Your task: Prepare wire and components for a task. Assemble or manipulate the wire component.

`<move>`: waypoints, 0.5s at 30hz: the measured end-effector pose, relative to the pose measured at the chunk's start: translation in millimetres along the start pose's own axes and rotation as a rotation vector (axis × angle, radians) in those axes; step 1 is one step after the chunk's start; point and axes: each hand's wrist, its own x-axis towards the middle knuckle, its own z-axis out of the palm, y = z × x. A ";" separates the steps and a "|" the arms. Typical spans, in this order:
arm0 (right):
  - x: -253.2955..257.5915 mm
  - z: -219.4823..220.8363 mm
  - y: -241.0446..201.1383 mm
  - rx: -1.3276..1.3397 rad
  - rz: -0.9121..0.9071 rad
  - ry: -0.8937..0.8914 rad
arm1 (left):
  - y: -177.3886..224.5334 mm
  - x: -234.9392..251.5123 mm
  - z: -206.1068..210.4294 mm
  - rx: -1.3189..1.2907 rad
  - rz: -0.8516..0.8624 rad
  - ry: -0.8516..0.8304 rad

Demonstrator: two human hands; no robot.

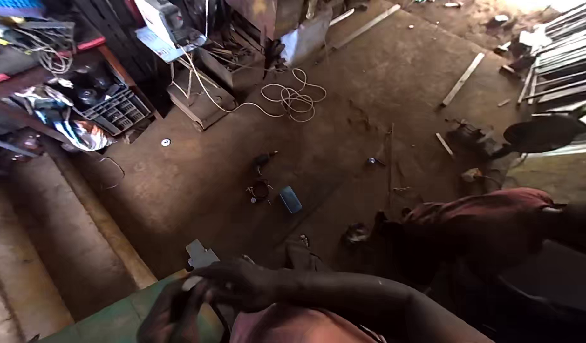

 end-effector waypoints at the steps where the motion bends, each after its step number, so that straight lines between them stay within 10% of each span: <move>1: -13.6 -15.5 4.8 0.073 0.049 0.058 | -0.3 8.0 26.1 0.045 -0.007 -0.020; 15: -122.5 -135.3 51.7 0.851 0.370 1.042 | -27.4 57.7 226.5 0.015 -0.245 -0.021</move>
